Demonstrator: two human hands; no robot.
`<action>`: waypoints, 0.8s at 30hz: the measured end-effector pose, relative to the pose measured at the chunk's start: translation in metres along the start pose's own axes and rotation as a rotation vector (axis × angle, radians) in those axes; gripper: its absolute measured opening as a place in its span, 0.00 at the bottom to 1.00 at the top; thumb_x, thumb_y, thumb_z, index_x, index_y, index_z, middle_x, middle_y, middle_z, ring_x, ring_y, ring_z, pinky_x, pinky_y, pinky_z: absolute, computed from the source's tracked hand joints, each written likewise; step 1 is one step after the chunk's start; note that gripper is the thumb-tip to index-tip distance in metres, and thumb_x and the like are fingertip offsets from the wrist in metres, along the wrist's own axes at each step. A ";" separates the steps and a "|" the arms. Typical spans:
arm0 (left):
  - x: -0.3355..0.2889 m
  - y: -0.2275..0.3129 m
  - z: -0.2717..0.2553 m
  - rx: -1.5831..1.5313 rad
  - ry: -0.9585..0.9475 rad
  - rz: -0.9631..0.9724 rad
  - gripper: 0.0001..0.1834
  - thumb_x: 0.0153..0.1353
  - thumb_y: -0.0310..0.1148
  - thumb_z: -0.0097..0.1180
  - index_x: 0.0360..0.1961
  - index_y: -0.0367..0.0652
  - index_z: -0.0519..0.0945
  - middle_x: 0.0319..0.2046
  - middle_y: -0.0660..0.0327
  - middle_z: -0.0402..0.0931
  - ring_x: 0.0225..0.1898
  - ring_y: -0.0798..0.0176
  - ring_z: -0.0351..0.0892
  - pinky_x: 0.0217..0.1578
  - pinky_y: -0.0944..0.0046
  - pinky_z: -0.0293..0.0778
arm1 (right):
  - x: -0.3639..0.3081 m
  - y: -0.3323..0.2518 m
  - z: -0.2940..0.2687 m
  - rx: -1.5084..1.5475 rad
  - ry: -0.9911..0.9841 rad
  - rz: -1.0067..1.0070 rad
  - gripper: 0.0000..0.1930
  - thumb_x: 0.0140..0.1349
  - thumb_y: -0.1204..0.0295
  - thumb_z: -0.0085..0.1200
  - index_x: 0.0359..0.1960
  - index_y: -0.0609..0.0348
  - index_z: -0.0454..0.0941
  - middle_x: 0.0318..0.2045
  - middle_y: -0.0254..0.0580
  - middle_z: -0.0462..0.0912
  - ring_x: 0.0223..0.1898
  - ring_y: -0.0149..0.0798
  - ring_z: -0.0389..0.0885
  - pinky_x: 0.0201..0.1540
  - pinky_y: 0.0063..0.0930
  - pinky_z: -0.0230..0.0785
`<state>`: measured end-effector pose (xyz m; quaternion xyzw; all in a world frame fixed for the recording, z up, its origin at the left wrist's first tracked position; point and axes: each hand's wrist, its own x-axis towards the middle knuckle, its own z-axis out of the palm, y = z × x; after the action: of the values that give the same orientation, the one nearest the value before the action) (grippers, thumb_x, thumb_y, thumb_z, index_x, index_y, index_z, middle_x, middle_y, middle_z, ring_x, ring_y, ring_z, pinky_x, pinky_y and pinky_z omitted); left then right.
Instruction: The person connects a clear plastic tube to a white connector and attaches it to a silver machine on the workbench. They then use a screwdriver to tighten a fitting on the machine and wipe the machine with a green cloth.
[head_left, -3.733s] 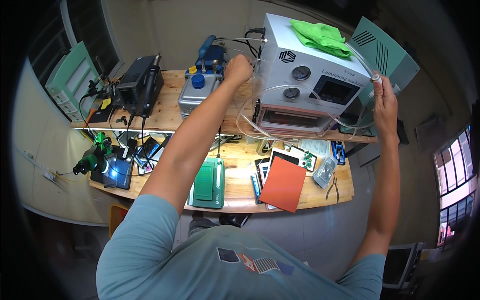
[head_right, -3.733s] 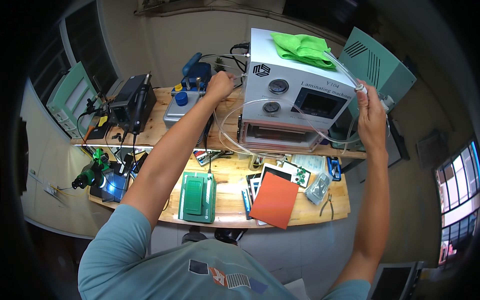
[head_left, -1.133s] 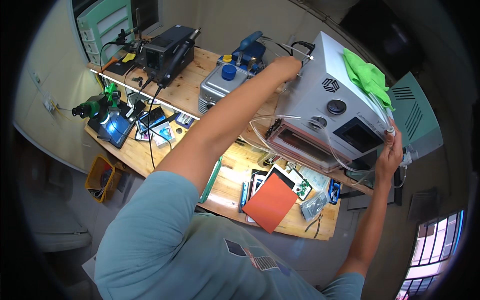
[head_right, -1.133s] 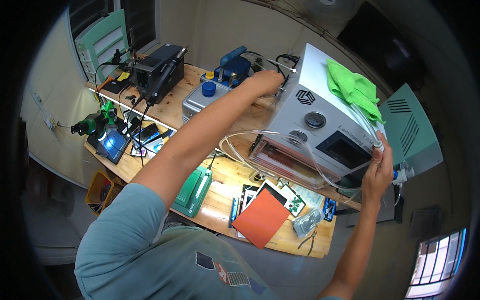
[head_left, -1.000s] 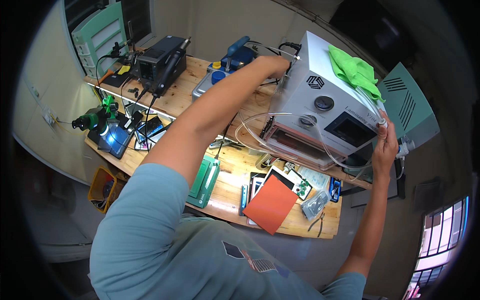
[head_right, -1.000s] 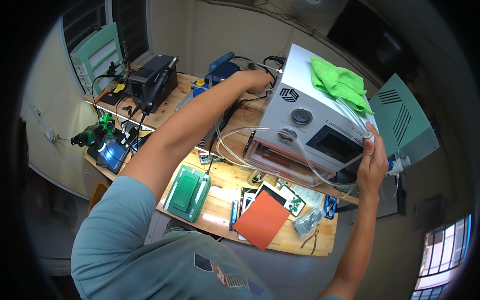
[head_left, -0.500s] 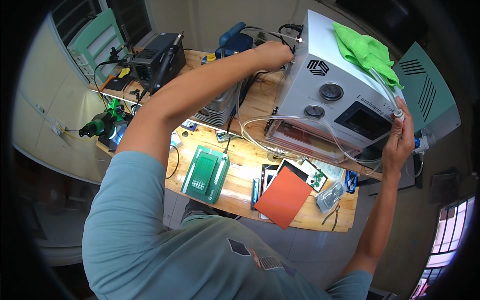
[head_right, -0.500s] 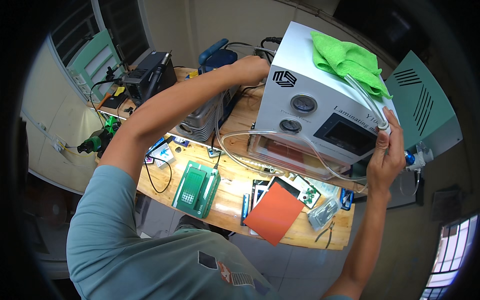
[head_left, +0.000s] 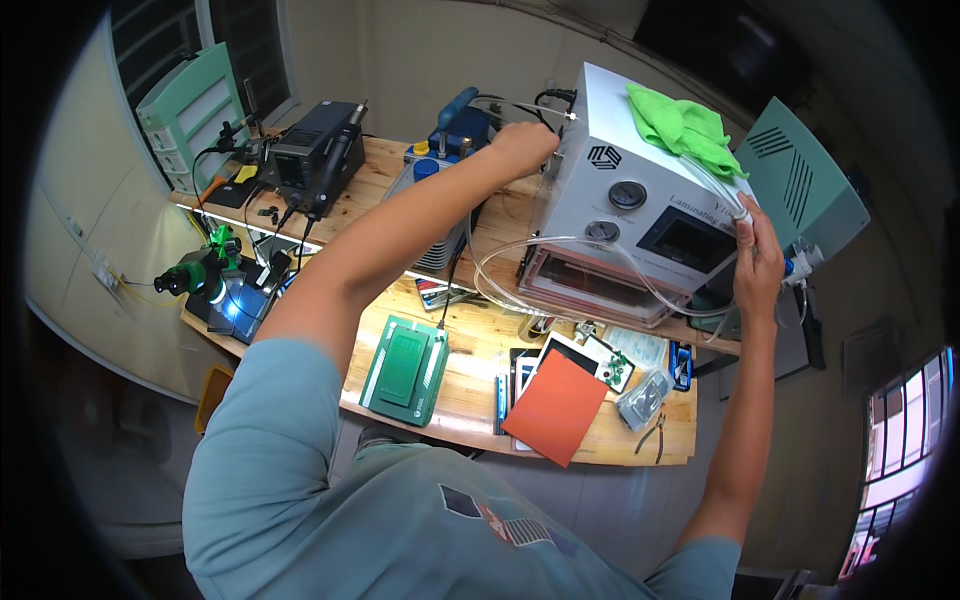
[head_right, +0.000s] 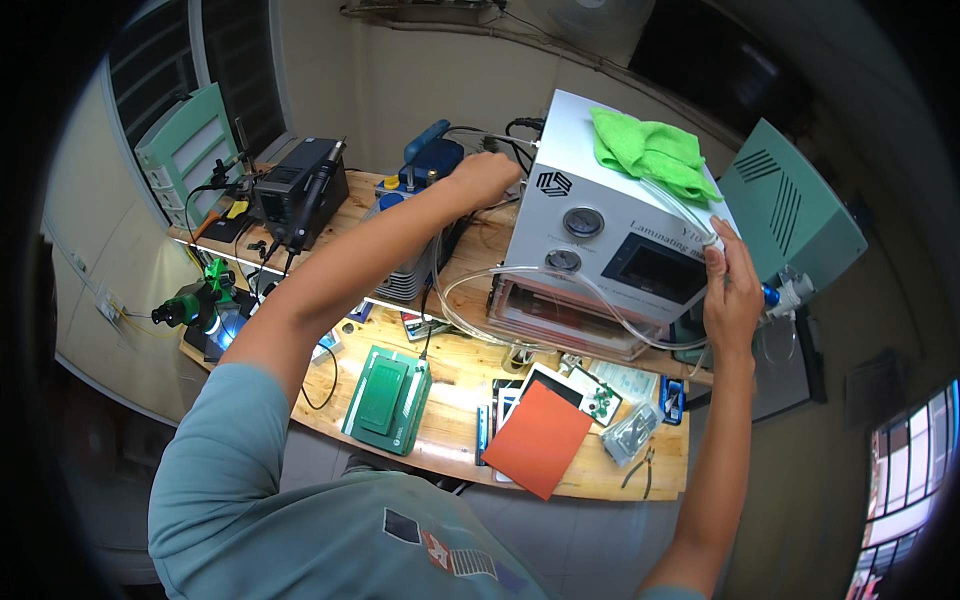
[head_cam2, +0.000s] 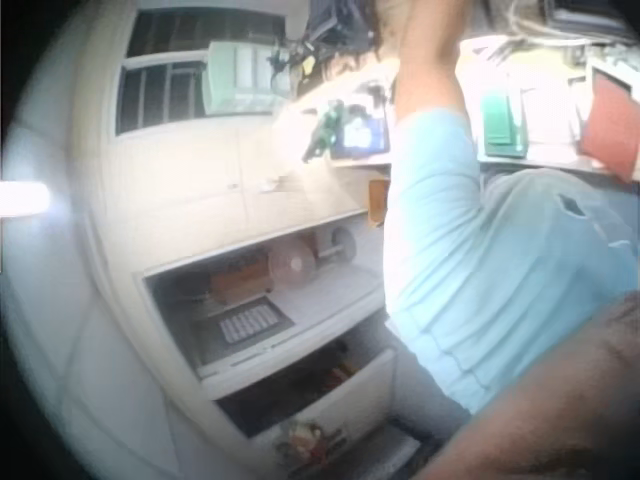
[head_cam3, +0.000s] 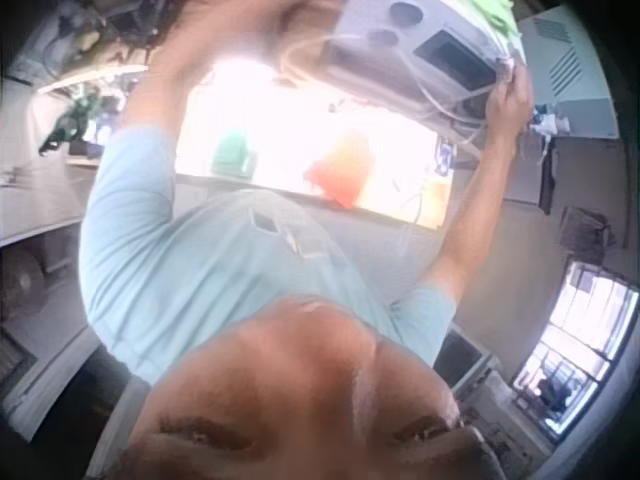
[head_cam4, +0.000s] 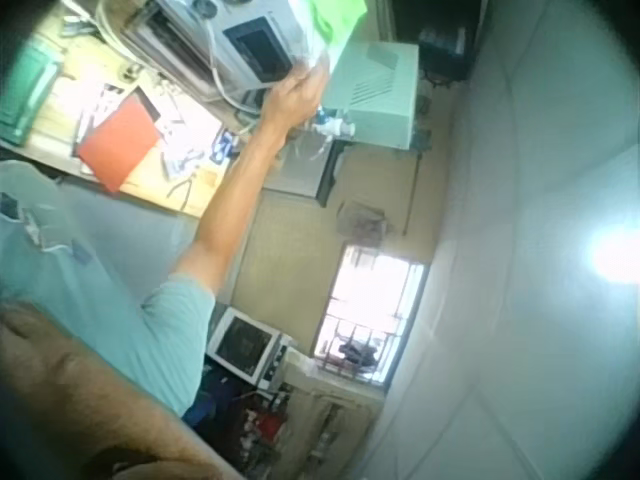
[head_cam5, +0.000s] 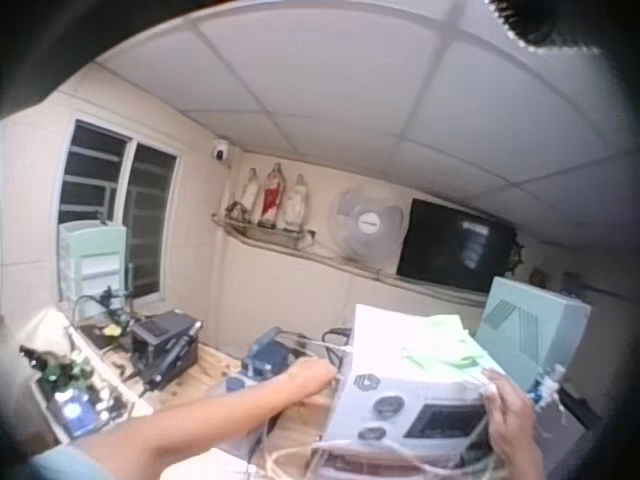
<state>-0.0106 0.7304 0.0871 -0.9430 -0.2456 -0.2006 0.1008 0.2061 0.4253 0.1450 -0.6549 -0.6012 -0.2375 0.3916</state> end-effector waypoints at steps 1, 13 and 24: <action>-0.006 0.005 -0.007 -0.056 0.049 -0.022 0.10 0.50 0.26 0.58 0.35 0.38 0.83 0.32 0.48 0.82 0.38 0.45 0.83 0.40 0.52 0.79 | -0.002 0.002 -0.001 0.003 -0.001 -0.003 0.19 0.72 0.60 0.44 0.53 0.62 0.76 0.54 0.49 0.79 0.56 0.51 0.76 0.58 0.34 0.66; -0.211 0.063 -0.070 -1.340 0.158 -0.165 0.14 0.64 0.32 0.58 0.48 0.39 0.82 0.40 0.54 0.85 0.41 0.64 0.85 0.43 0.66 0.78 | -0.118 -0.157 0.000 0.561 0.007 0.556 0.12 0.64 0.75 0.58 0.46 0.70 0.78 0.34 0.36 0.78 0.29 0.25 0.74 0.31 0.17 0.67; -0.267 -0.018 -0.058 -2.130 -0.217 -0.142 0.25 0.68 0.32 0.54 0.63 0.33 0.67 0.50 0.48 0.79 0.45 0.61 0.83 0.44 0.66 0.79 | -0.144 -0.337 0.118 0.787 -0.137 0.870 0.19 0.63 0.77 0.58 0.55 0.67 0.70 0.33 0.36 0.80 0.29 0.20 0.72 0.29 0.13 0.62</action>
<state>-0.2517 0.6166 0.0265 -0.5420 -0.0063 -0.2322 -0.8076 -0.1639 0.4229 0.0410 -0.6608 -0.3440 0.2286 0.6267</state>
